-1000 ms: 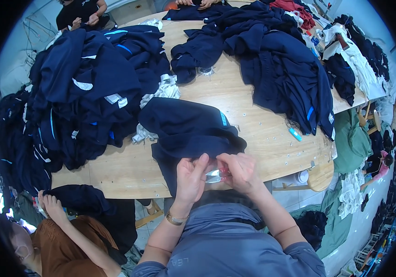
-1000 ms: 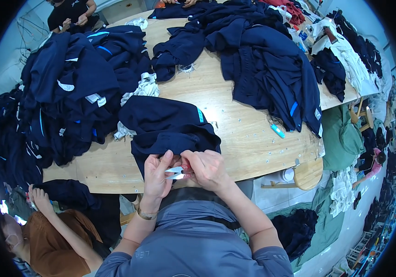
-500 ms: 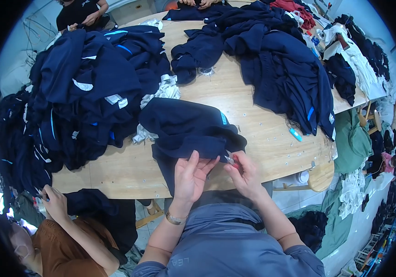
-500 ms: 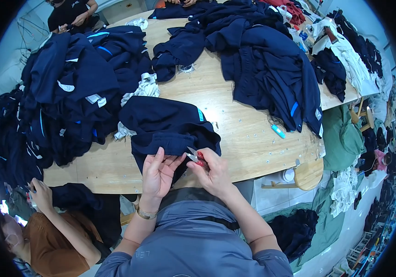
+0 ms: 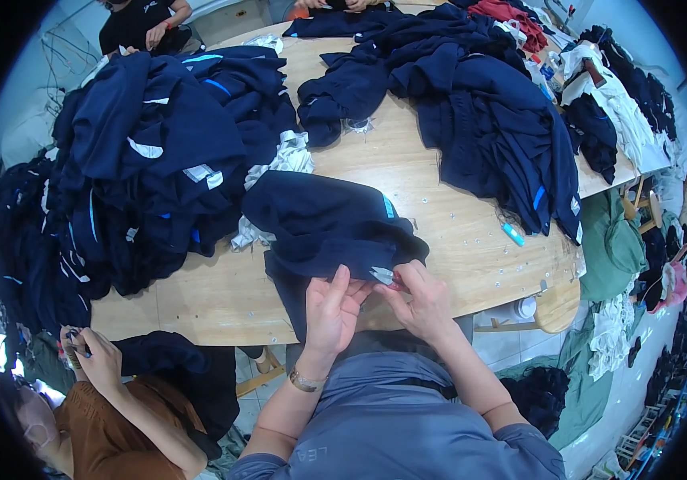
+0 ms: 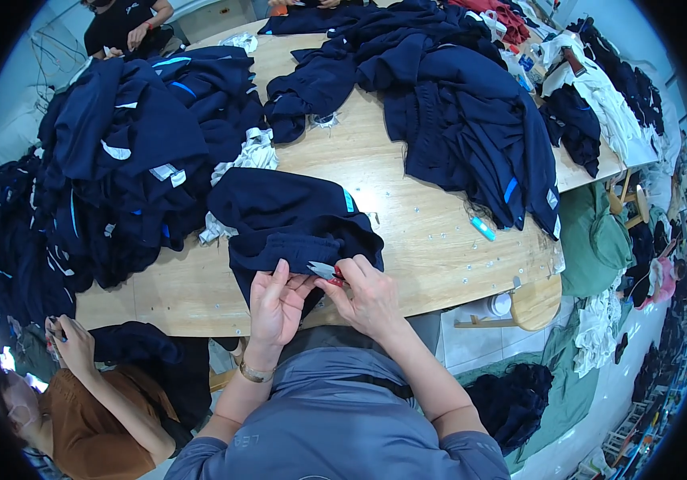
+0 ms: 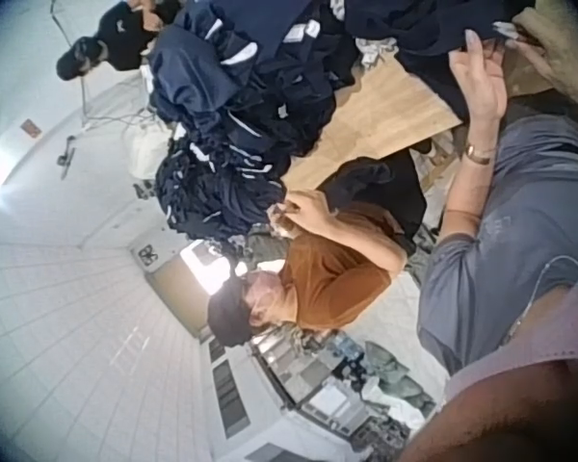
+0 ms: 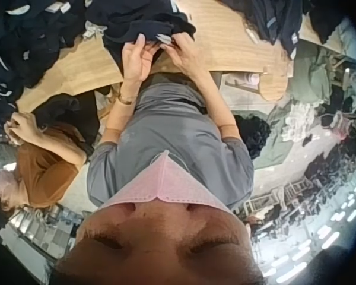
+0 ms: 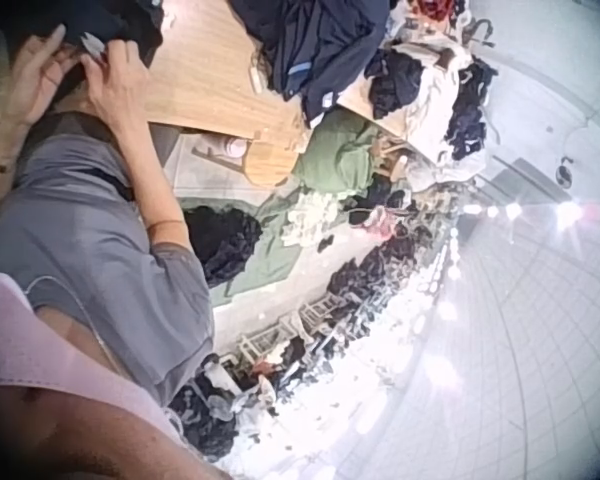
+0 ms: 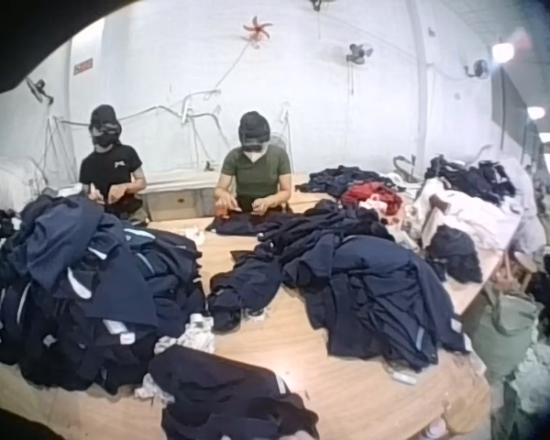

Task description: Trimming loose threads and inspecting finished garments in a textile factory.

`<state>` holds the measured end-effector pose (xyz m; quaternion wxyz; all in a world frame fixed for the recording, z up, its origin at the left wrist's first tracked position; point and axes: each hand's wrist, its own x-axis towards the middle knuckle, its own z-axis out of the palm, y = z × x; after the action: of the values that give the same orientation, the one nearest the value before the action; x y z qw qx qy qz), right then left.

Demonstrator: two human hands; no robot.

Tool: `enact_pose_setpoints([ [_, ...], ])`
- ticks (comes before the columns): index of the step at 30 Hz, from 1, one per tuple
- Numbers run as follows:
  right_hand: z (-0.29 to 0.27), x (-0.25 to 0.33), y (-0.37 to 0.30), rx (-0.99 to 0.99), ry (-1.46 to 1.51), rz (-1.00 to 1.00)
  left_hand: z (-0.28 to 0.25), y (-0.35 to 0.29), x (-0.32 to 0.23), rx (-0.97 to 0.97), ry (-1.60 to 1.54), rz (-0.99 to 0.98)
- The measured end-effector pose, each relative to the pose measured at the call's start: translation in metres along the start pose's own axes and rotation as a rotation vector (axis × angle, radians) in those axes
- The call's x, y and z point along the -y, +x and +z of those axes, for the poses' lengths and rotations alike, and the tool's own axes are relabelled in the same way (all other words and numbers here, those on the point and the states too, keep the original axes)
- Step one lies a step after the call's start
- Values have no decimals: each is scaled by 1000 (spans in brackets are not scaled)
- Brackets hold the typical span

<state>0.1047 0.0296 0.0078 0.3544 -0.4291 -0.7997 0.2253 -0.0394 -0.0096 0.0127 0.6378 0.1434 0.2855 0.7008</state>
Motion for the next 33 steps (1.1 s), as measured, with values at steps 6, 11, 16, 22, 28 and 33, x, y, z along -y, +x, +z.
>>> enact_pose_setpoints([
  [6,0,-1,1,-11,63,11,-3,1,2,-2,34,26],
  [11,-2,1,0,30,65,9,-10,-1,5,13,44,98],
  [16,-4,1,3,55,36,-20,-6,-2,6,16,154,132],
  [22,-12,2,7,122,-42,-65,-14,-3,5,33,347,168],
  [28,-10,-5,6,120,77,-12,-7,-2,1,35,283,146],
  [33,1,-5,1,-58,614,275,-8,-1,2,36,179,98],
])
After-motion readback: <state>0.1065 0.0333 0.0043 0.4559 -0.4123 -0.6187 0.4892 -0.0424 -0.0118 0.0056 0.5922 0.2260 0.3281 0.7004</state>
